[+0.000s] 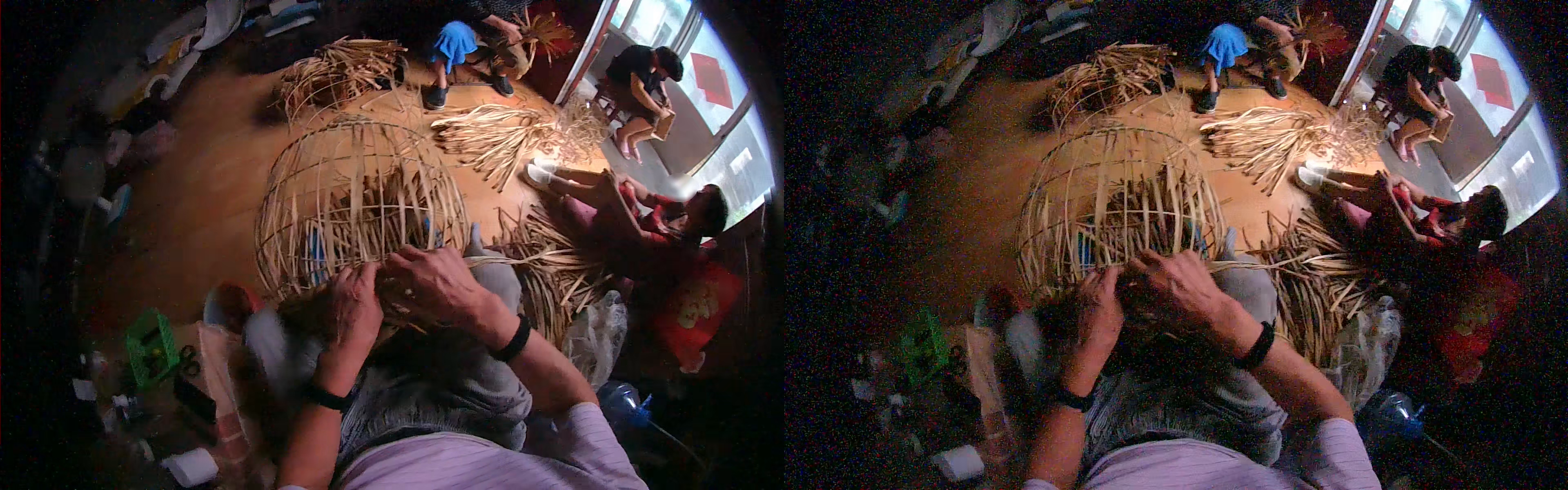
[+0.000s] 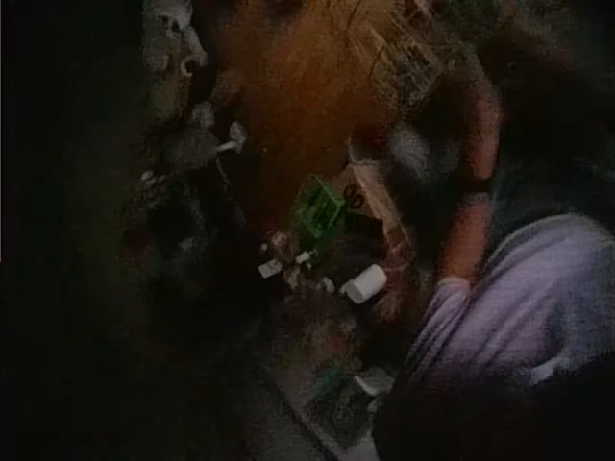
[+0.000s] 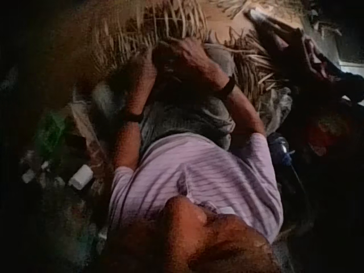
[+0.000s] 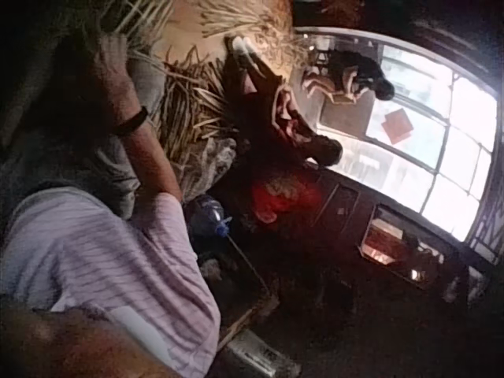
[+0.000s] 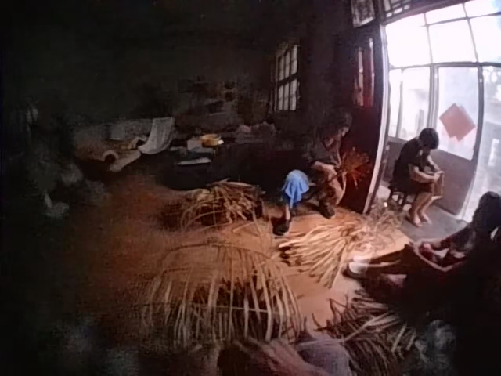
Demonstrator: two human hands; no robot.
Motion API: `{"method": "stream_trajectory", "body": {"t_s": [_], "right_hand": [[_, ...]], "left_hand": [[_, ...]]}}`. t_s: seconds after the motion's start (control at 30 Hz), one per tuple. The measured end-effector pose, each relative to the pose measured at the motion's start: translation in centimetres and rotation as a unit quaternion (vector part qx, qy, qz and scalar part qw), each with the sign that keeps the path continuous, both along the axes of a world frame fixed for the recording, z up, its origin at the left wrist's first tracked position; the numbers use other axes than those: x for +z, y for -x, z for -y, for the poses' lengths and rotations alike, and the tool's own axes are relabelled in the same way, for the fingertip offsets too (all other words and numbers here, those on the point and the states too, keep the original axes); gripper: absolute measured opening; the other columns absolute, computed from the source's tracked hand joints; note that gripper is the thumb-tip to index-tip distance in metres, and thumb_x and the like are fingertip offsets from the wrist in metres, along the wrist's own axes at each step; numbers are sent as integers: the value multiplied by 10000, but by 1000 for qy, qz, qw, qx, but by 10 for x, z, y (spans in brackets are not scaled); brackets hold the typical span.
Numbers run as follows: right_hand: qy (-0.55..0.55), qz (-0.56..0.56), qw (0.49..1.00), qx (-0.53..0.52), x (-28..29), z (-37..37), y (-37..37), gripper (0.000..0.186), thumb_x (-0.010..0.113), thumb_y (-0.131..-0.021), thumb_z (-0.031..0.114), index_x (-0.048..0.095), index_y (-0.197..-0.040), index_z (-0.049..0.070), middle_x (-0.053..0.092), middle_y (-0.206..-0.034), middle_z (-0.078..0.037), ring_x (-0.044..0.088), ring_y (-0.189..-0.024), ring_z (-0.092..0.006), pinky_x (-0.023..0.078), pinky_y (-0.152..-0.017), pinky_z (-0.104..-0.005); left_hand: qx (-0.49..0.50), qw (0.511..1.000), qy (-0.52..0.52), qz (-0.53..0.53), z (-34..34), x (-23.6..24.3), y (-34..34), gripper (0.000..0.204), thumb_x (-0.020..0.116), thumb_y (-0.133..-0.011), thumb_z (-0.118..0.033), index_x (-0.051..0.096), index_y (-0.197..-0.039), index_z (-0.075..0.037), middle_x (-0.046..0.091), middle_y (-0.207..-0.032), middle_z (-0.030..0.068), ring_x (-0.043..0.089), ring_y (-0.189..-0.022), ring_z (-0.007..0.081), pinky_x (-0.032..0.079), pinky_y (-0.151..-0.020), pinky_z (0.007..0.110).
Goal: Weaving a large bamboo or wicker basket.
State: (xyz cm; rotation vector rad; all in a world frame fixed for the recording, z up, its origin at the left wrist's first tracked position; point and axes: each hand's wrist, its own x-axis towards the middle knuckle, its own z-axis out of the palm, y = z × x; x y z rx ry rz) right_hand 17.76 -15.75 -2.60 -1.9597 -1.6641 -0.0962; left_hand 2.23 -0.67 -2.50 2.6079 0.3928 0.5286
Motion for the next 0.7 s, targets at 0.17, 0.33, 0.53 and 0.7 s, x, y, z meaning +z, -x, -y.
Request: {"method": "stream_trajectory", "body": {"t_s": [0.17, 0.33, 0.53, 0.7], "right_hand": [[92, -49, 994, -22, -3, 15, 17, 590, 666, -935, 251, 561, -1491, 81, 701, -1160, -160, 731, -834, -393, 564, -650, -500], [71, -99, 992, -19, 25, 21, 24, 382, 705, -931, 279, 619, -1252, 92, 700, -1033, -156, 713, -819, -420, 574, -652, -497], [81, -116, 985, -94, 24, 73, 9, 296, 754, -904, 274, 593, -1067, 86, 684, -932, -150, 704, -807, -424, 559, -649, -489], [91, -146, 971, -167, 12, 140, -15, 164, 725, -911, 147, 613, -1019, 95, 654, -871, -142, 694, -800, -400, 559, -673, -470]], "left_hand": [[-25, 999, 36, -29, -3, 19, 1, 247, 533, -1041, -106, 636, -1250, -25, 699, -1102, 257, 640, -1075, 464, 492, -930, 545], [-72, 995, 65, 24, -10, 25, 4, 233, 514, -1029, -90, 635, -1217, -26, 704, -1027, 245, 656, -998, 448, 501, -879, 542], [-79, 993, 88, -20, -14, 25, 3, 208, 553, -1060, -116, 659, -1199, -4, 719, -1092, 237, 693, -1023, 437, 544, -876, 482], [-54, 992, 104, -38, -13, 24, 1, 198, 530, -1061, -91, 657, -1186, -3, 709, -1062, 238, 686, -1003, 440, 536, -871, 485]]}}
